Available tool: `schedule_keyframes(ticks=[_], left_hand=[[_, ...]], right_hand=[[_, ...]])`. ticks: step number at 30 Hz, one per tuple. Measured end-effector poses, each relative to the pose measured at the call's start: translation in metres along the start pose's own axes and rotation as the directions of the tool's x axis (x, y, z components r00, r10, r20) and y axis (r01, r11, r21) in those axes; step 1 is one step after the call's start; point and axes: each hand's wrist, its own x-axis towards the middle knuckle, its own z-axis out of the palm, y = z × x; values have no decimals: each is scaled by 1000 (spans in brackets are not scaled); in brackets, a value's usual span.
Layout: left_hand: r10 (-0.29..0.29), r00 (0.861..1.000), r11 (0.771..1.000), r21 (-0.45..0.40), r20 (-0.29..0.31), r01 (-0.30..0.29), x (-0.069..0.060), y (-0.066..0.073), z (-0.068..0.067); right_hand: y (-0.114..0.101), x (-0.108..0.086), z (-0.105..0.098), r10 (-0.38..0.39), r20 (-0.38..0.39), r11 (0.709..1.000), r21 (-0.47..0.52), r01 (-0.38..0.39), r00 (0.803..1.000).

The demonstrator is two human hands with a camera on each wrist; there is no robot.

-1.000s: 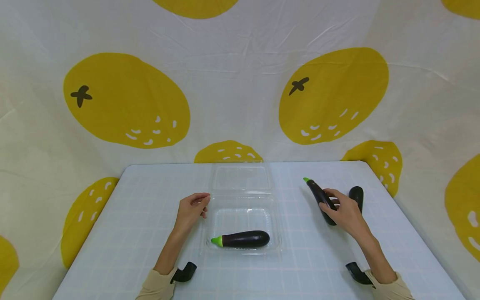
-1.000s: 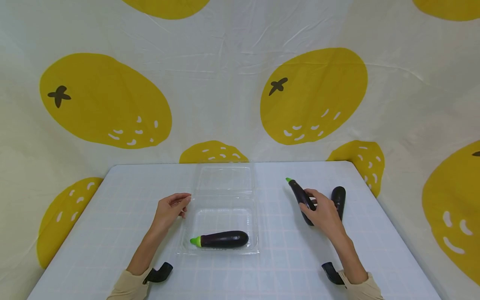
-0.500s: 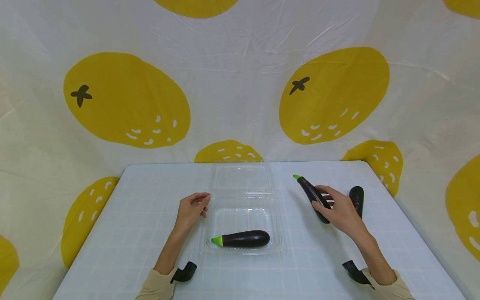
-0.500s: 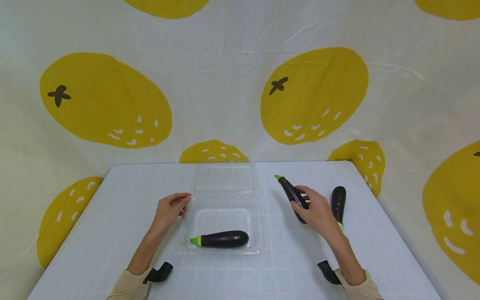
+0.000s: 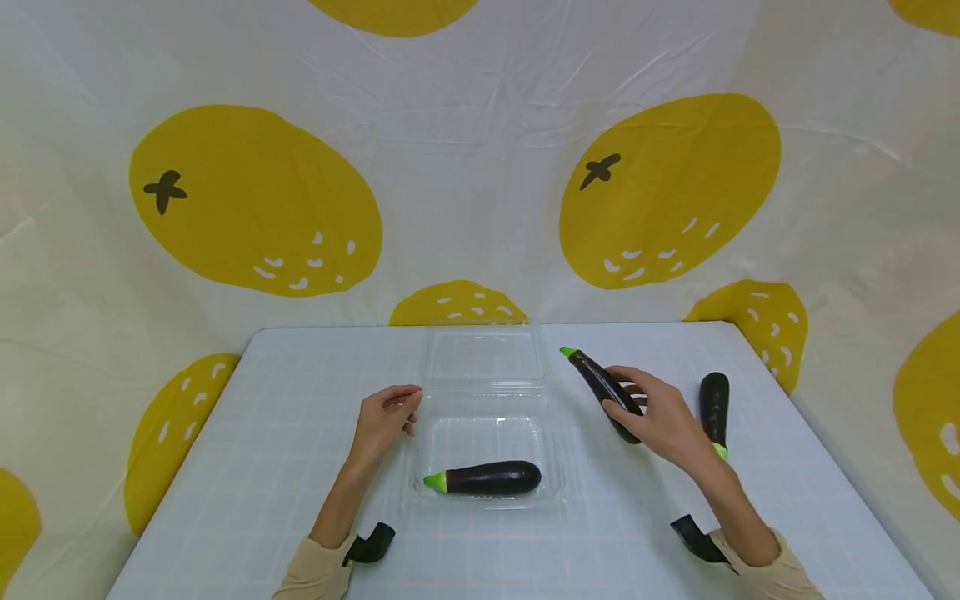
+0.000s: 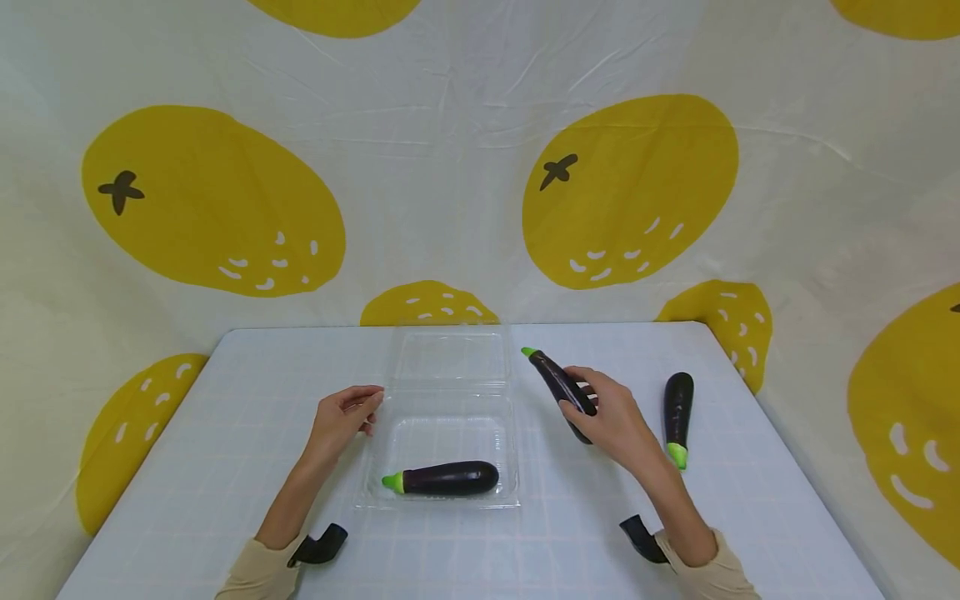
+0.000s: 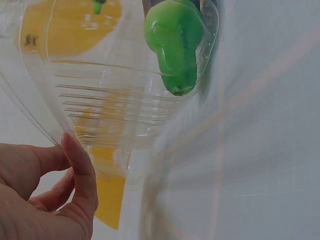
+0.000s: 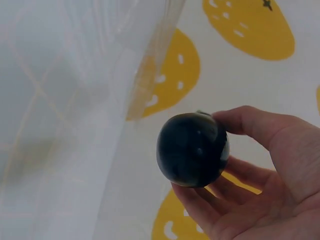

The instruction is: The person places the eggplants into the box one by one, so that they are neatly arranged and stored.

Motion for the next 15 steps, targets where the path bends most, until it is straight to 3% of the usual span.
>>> schedule_keyframes(ticks=[15], left_hand=[[2, 1000, 1000, -19, 13, -2, -1, 2, -1]], right_hand=[[-24, 12, 18, -92, 64, 992, 88, 86, 994]])
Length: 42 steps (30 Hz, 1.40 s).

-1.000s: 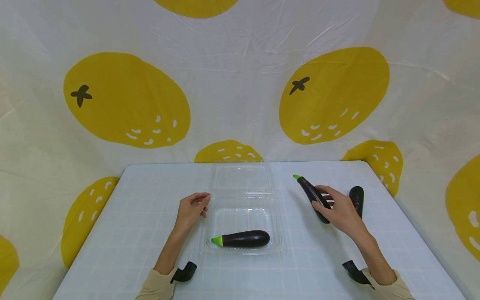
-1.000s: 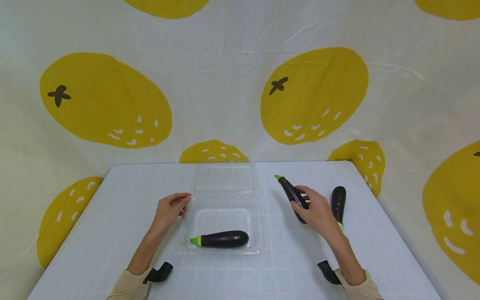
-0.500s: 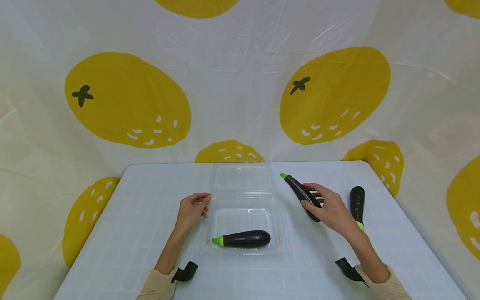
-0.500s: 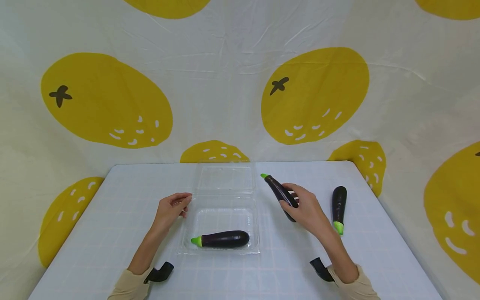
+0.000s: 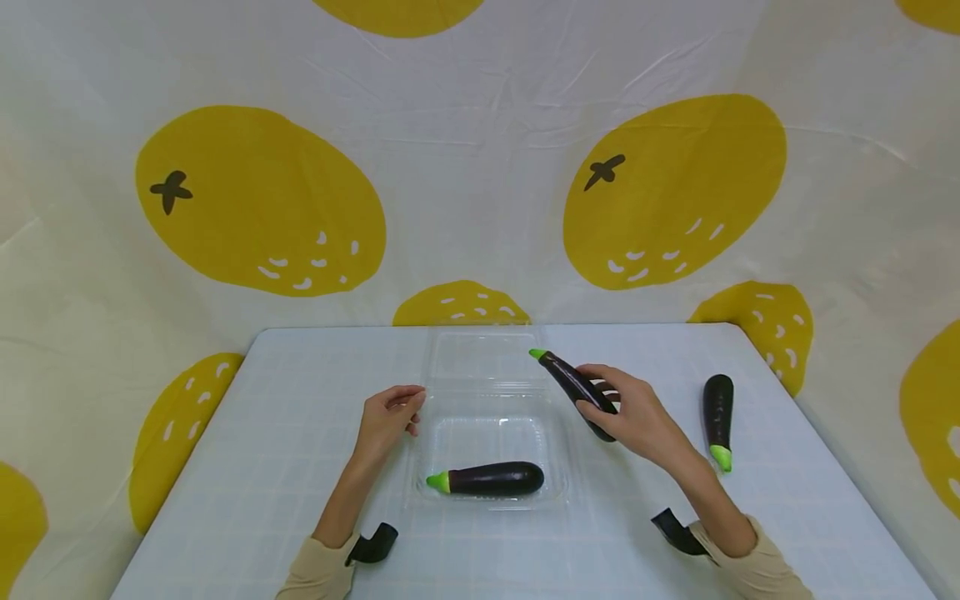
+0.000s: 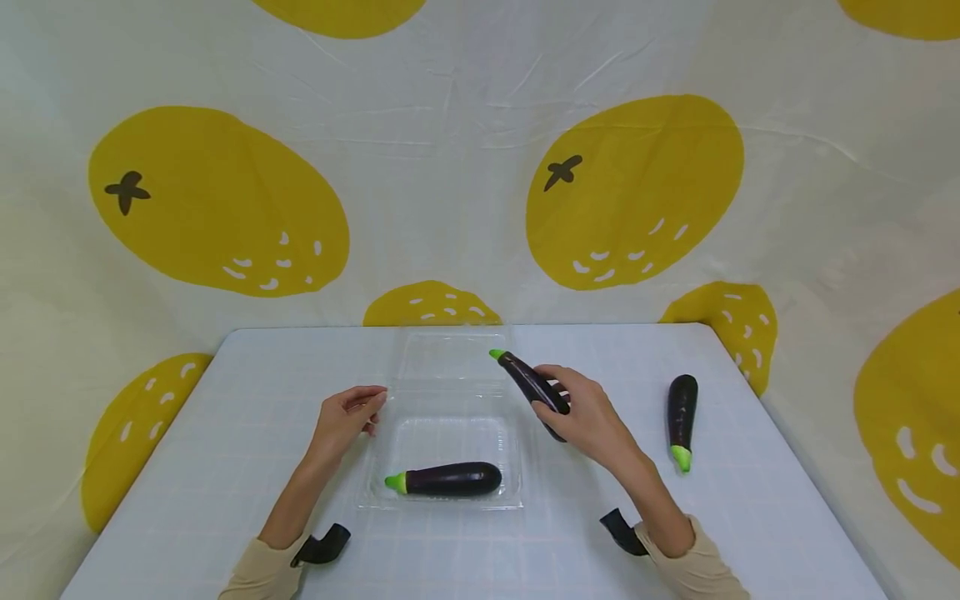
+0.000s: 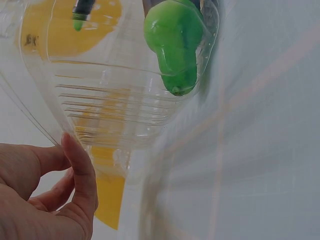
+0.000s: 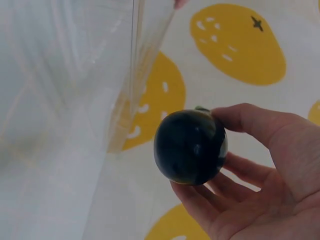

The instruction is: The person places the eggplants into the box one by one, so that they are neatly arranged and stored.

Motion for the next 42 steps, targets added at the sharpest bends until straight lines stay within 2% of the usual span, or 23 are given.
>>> schedule_keyframes(ticks=[18, 22, 32, 42], left_hand=[[6, 1000, 1000, 2, -4, -6, 1, -2, 1], [3, 1000, 1000, -1, -2, -3, -2, 3, 2], [1, 1000, 1000, 20, -18, -1, -1, -1, 2], [2, 1000, 1000, 21, -19, -2, 0, -2, 2]], right_hand=[[-21, 15, 24, -130, 98, 990, 62, 124, 987], [-25, 17, 30, -147, 127, 987, 80, 138, 981], [-29, 21, 47, -210, 205, 974, 133, 186, 956], [-26, 24, 62, -256, 263, 966, 109, 234, 930]])
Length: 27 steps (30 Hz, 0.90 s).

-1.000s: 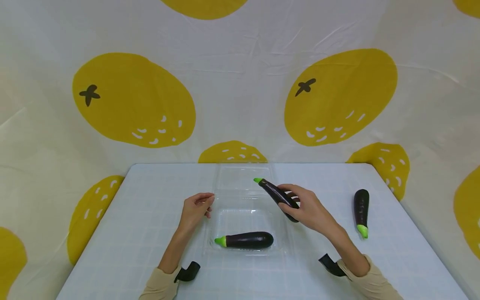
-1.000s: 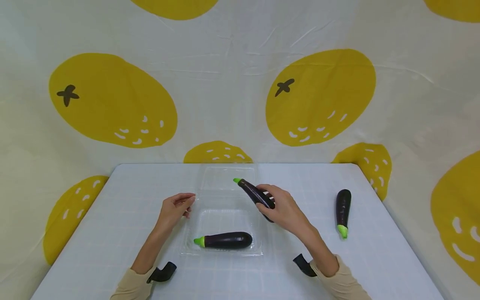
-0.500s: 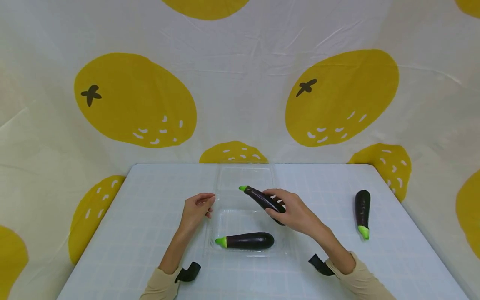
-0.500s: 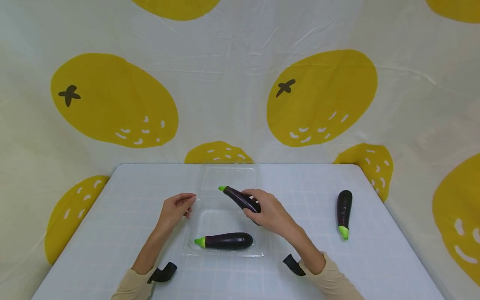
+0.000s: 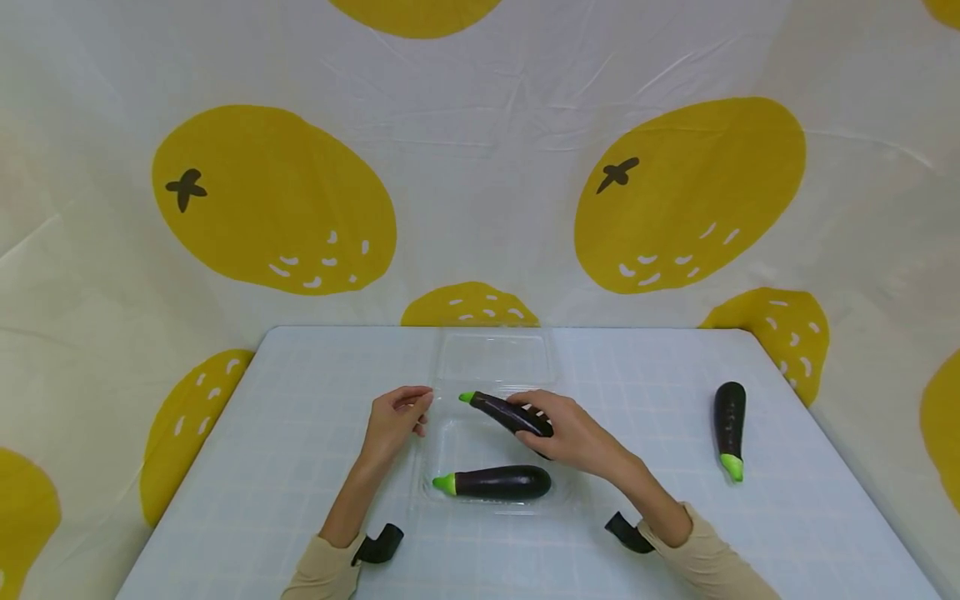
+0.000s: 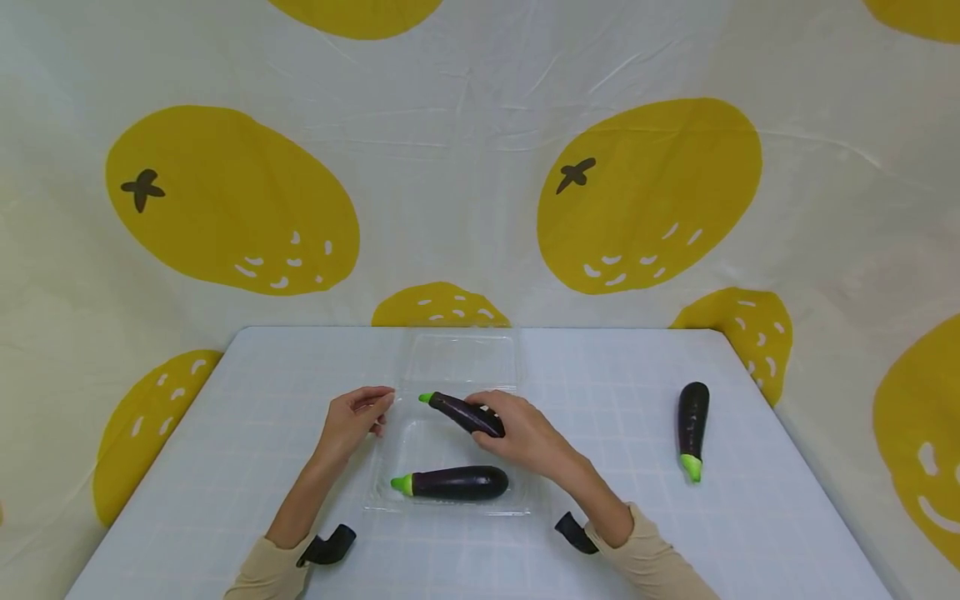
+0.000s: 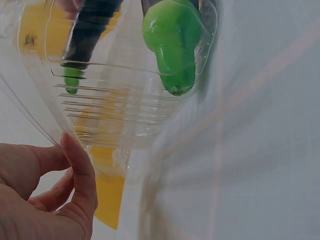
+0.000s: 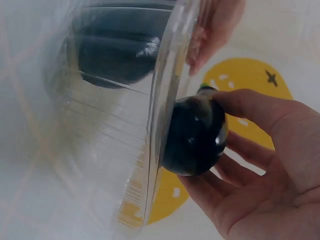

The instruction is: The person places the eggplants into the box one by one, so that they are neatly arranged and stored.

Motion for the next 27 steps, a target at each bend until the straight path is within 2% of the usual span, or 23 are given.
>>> schedule_keyframes(ticks=[10, 27], left_hand=[[12, 1000, 1000, -11, 2, -12, -1, 2, 1], [2, 1000, 1000, 11, 0, -2, 0, 0, 0]], right_hand=[[3, 5, 11, -104, 72, 993, -54, 108, 992], [13, 8, 19, -132, 207, 991, 6, 134, 969]])
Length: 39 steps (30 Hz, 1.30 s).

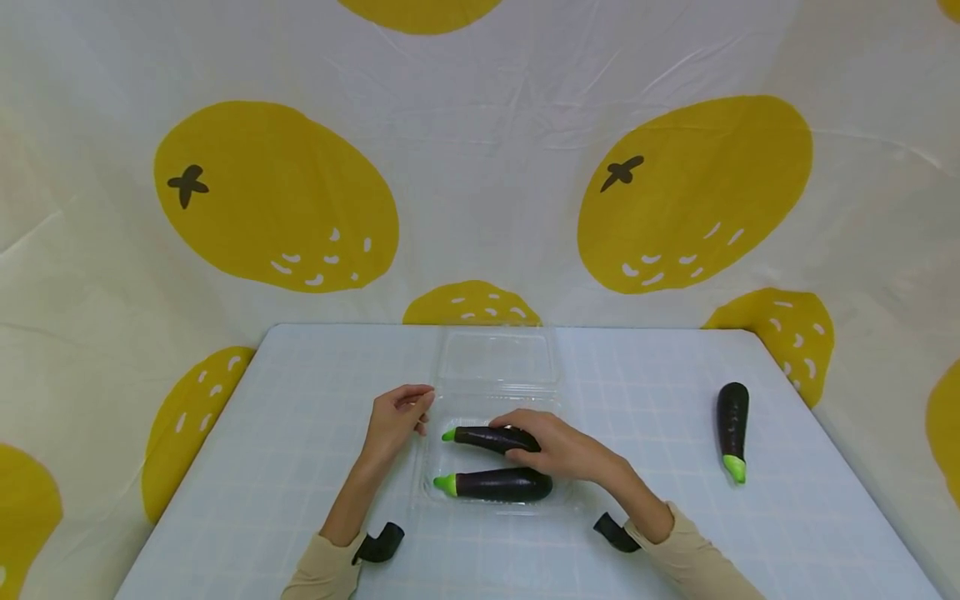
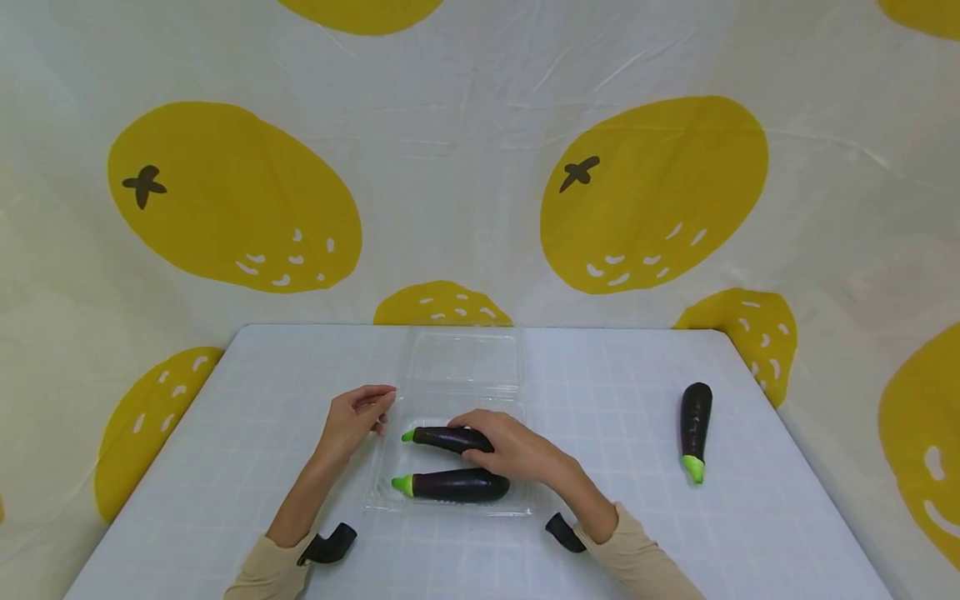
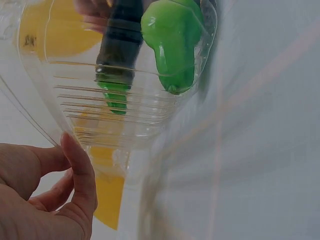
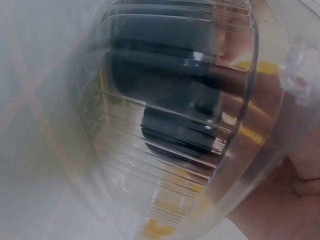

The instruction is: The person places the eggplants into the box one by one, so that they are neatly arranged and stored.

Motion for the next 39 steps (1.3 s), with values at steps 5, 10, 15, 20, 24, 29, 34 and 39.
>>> schedule_keyframes(ticks=[5, 10, 15, 20, 24, 29, 34, 39], left_hand=[[7, 1000, 1000, -15, -1, -7, 0, 0, 0], [16, 1000, 999, -30, 11, -15, 1, -2, 0], [15, 1000, 1000, -27, 9, -14, 1, -2, 0], [42, 999, 999, -30, 19, -42, -13, 23, 1], [45, 999, 998, -36, 24, -44, -20, 34, 1], [44, 999, 999, -12, 25, -44, -21, 36, 1], [9, 1000, 1000, -1, 16, -9, -17, 30, 2], [12, 1000, 1000, -19, 4, -11, -5, 9, 2]], right_hand=[[1, 2, 1, -21, 30, 1000, 18, 20, 999], [2, 3, 3, -40, 60, 998, 43, 37, 997], [3, 3, 5, -19, 92, 998, 54, 14, 996], [4, 3, 7, 1, 120, 998, 64, -9, 993], [4, 3, 7, 10, 135, 998, 64, -19, 991], [2, 2, 5, 21, 144, 998, 60, -30, 989], [2, 0, 4, 36, 133, 998, 56, -44, 990], [3, -4, 1, 50, 104, 997, 61, -57, 993]])
